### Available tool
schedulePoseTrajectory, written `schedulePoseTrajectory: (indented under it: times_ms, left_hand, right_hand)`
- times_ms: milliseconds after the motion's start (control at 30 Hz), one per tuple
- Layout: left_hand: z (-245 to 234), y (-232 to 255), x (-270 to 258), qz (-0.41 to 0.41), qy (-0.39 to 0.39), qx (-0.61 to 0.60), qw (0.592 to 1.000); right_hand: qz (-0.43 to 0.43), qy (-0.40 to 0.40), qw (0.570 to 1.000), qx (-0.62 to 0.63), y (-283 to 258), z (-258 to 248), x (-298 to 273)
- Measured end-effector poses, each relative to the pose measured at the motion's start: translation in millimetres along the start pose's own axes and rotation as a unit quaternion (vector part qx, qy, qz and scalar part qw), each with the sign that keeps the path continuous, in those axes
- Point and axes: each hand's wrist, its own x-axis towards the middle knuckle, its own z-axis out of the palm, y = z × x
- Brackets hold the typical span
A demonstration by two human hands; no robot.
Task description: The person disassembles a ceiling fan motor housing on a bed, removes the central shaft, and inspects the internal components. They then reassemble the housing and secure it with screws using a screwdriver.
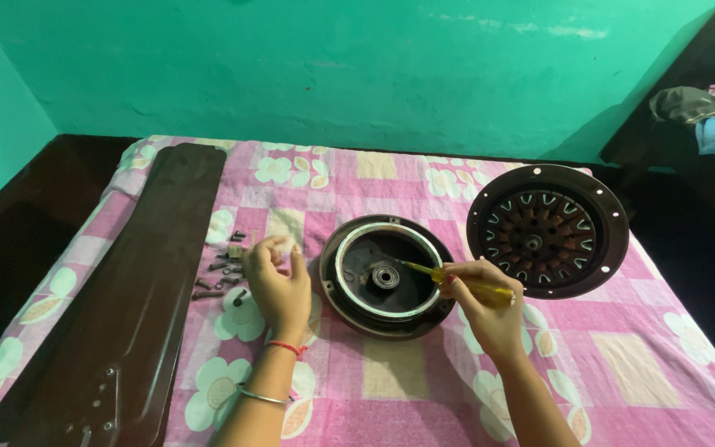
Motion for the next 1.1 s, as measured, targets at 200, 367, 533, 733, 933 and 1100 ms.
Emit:
schedulePoseTrajectory:
  times_ms: [200, 367, 533, 733, 933, 1100]
  left_hand:
    - [-1.4, 9.5, 0.7, 0.241, 0.106, 0.148, 0.953]
    - [-3.0, 10.6, -1.4, 0.203, 0.002, 0.046, 0.978]
    - [1.3, 1.2, -7.8, 0.074, -0.038, -0.011, 0.996]
    - [3.2, 3.2, -12.0, 0.088, -0.036, -0.011, 0.995]
    - [1.4, 1.3, -13.8, 0.120, -0.038, -0.002, 0.992]
    - [1.5, -1.4, -13.8, 0.121, -0.038, 0.002, 0.992]
  right_hand:
    - [-0.021, 0.046, 0.998, 0.032, -4.0, 0.5, -1.9]
    - [-0.047, 0.149, 0.985, 0.068, -21.1, -12.4, 4.9]
    - [-0.131, 0.211, 0.966, 0.066, -28.6, -42.1, 0.5]
    - [-0.278, 0.176, 0.920, -0.212, -27.9, -78.8, -2.0]
    - [-0.351, 0.163, 0.844, -0.372, -31.8, -68.1, -2.2]
    - [-0.279, 0.018, 0.853, -0.441, -41.6, -41.6, -6.1]
